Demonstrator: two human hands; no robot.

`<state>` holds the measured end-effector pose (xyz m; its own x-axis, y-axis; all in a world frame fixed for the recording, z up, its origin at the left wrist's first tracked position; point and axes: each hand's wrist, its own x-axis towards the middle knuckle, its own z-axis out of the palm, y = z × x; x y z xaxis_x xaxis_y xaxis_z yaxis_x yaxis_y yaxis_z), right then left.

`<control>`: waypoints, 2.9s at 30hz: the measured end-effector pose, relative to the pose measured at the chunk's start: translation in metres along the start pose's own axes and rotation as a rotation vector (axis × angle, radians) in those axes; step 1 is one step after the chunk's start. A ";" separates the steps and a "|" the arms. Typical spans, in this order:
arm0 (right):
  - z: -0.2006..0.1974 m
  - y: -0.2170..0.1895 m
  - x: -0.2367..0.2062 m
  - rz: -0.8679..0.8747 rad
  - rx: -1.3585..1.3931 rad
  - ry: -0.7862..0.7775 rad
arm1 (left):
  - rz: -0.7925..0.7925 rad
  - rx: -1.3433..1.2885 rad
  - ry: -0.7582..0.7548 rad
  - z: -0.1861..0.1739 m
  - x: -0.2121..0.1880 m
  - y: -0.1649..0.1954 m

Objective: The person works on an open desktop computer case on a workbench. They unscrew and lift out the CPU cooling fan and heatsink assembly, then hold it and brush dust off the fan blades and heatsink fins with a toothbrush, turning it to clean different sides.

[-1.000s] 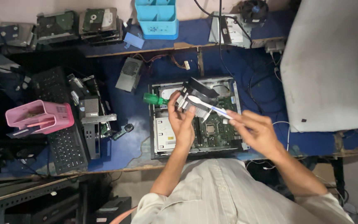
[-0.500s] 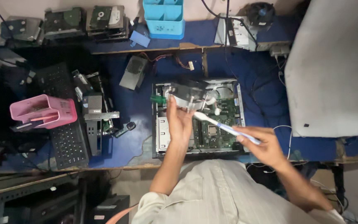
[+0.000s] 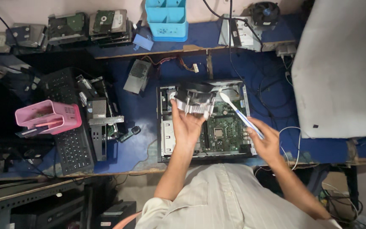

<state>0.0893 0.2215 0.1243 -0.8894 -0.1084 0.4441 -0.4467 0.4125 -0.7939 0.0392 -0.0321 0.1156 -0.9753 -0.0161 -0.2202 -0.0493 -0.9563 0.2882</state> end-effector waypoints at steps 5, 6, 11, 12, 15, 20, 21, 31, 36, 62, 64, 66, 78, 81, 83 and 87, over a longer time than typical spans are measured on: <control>-0.008 0.004 0.022 -0.076 -0.002 -0.169 | -0.067 0.065 -0.087 -0.001 -0.004 -0.009; -0.009 0.001 0.027 -0.124 0.025 -0.179 | -0.085 0.096 -0.112 -0.001 -0.005 -0.010; -0.021 -0.017 0.051 -0.376 -0.108 -0.136 | -0.111 0.103 -0.050 -0.002 -0.008 -0.010; -0.020 -0.021 0.050 -0.383 -0.088 -0.166 | -0.119 0.108 -0.035 -0.003 -0.009 -0.010; -0.017 -0.024 0.051 -0.411 -0.079 -0.171 | -0.101 0.134 -0.121 -0.004 -0.010 -0.009; -0.010 -0.012 0.034 -0.233 -0.017 -0.172 | -0.156 -0.064 -0.040 -0.004 -0.003 0.000; -0.008 -0.008 0.031 -0.166 -0.027 -0.112 | -0.164 -0.137 -0.044 -0.003 0.000 0.002; 0.015 0.004 -0.002 0.006 0.098 0.047 | -0.186 -0.257 0.114 -0.002 0.002 -0.005; 0.012 -0.001 0.010 0.074 -0.023 -0.017 | -0.155 -0.257 0.071 -0.009 0.002 -0.003; -0.006 -0.012 0.050 -0.159 -0.059 -0.115 | -0.189 -0.141 0.088 0.004 0.002 -0.007; -0.006 -0.013 0.051 -0.134 -0.124 -0.004 | -0.177 -0.110 0.123 0.000 0.004 -0.010; -0.008 -0.017 0.050 -0.107 -0.126 0.060 | -0.165 -0.086 0.110 -0.004 0.007 -0.011; -0.004 -0.017 0.031 -0.172 -0.141 -0.025 | 0.014 0.086 0.059 -0.003 0.007 -0.007; -0.013 -0.001 0.024 0.007 -0.128 0.027 | 0.043 0.127 0.072 -0.002 0.006 0.000; -0.016 0.009 0.016 0.150 -0.017 0.110 | 0.065 0.127 0.080 -0.003 0.008 0.001; -0.005 0.021 0.012 -0.060 0.222 0.173 | 0.003 0.106 0.121 -0.005 0.011 -0.007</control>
<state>0.0699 0.2338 0.1146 -0.8396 0.0375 0.5419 -0.5251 0.1996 -0.8273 0.0301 -0.0269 0.1068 -0.9429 -0.0596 -0.3278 -0.0755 -0.9201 0.3843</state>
